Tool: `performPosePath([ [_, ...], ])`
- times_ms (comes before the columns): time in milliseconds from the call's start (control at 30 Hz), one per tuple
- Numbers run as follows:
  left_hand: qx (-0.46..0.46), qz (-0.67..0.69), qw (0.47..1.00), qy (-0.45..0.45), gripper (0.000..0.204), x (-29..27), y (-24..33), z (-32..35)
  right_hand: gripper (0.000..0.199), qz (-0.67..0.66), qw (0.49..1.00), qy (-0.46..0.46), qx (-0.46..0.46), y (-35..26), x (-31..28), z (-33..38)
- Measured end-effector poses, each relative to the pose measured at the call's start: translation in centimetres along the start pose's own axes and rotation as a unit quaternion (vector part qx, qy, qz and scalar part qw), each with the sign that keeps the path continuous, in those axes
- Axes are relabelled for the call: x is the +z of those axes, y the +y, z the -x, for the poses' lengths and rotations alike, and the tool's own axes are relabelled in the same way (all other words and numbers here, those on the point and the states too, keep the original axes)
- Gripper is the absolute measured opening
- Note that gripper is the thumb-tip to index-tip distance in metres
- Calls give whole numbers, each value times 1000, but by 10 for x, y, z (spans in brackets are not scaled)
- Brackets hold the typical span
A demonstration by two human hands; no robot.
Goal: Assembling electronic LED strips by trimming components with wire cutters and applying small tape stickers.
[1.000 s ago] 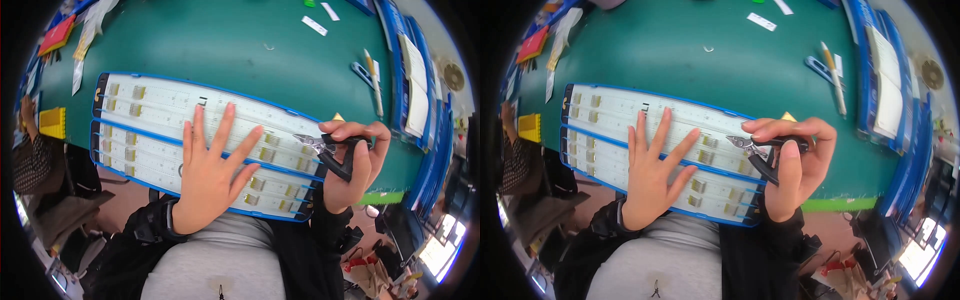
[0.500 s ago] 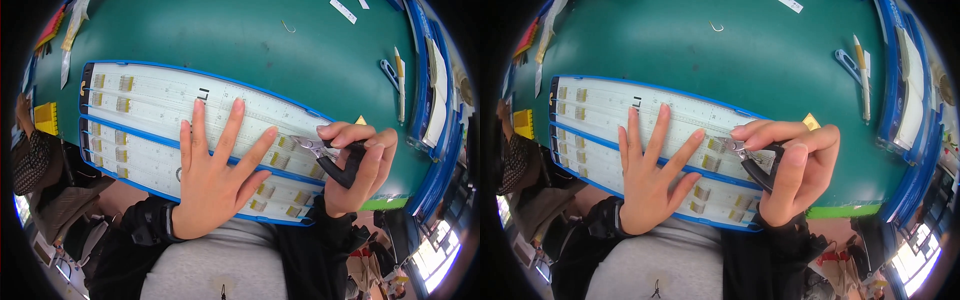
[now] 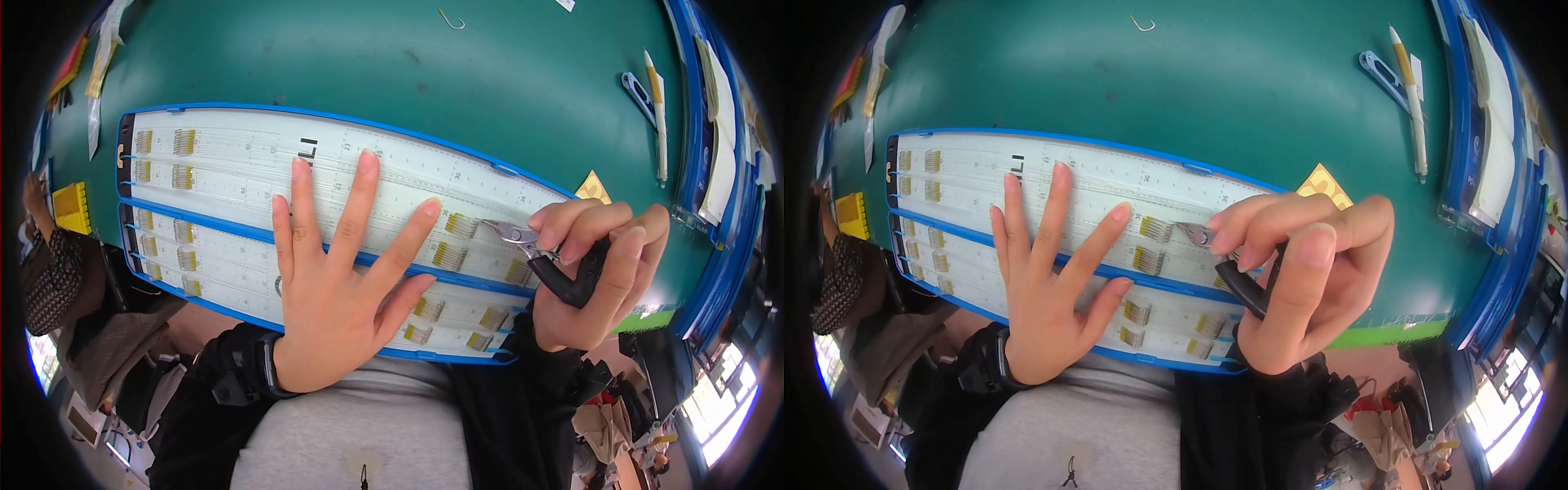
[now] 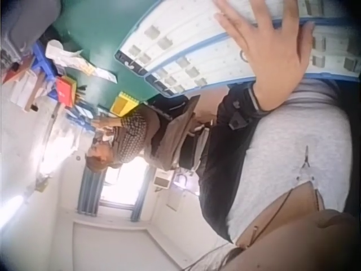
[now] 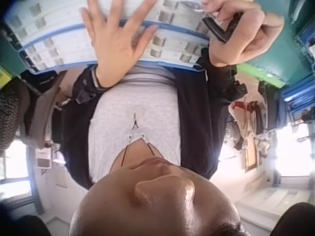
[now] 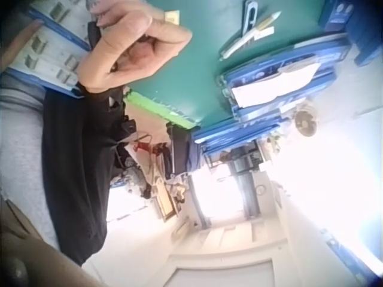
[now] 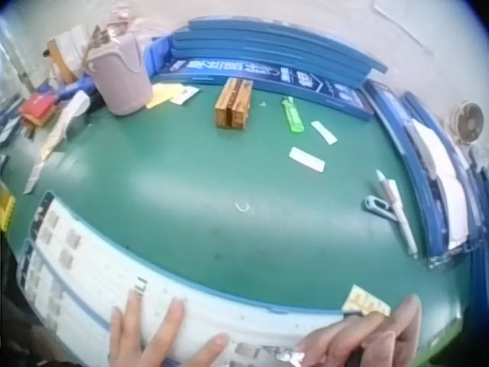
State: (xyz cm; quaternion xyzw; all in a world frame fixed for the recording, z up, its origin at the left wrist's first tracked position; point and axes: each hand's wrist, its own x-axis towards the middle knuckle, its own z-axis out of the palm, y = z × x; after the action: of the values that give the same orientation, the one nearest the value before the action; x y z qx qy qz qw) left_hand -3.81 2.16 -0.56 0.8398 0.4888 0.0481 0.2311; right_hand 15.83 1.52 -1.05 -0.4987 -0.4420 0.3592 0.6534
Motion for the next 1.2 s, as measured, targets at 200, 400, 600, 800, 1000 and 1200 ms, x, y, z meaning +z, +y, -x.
performPosePath([
  [200, -3, -16, 1000, -2, 52, 0, 0, 0, 19, 16, 1000, -7, -5, 0, -1, 0],
  [400, 8, -13, 1000, 3, 52, 1, -1, 0, 21, 33, 999, -11, 15, -4, 3, -1],
  [600, -1, -21, 1000, 0, 54, 0, -1, 1, 21, 44, 998, -23, 30, -5, 5, 0],
  [800, 8, -25, 1000, 4, 55, 0, 0, 1, 20, -6, 999, -31, -13, 3, -1, -1],
  [1000, 1, -24, 1000, -18, 54, 6, -1, -3, 18, 50, 997, 3, -60, -16, -20, 6],
  [1200, 23, -42, 999, 22, 50, -14, -2, 3, 27, 568, 822, -35, 9, -31, -90, -3],
])
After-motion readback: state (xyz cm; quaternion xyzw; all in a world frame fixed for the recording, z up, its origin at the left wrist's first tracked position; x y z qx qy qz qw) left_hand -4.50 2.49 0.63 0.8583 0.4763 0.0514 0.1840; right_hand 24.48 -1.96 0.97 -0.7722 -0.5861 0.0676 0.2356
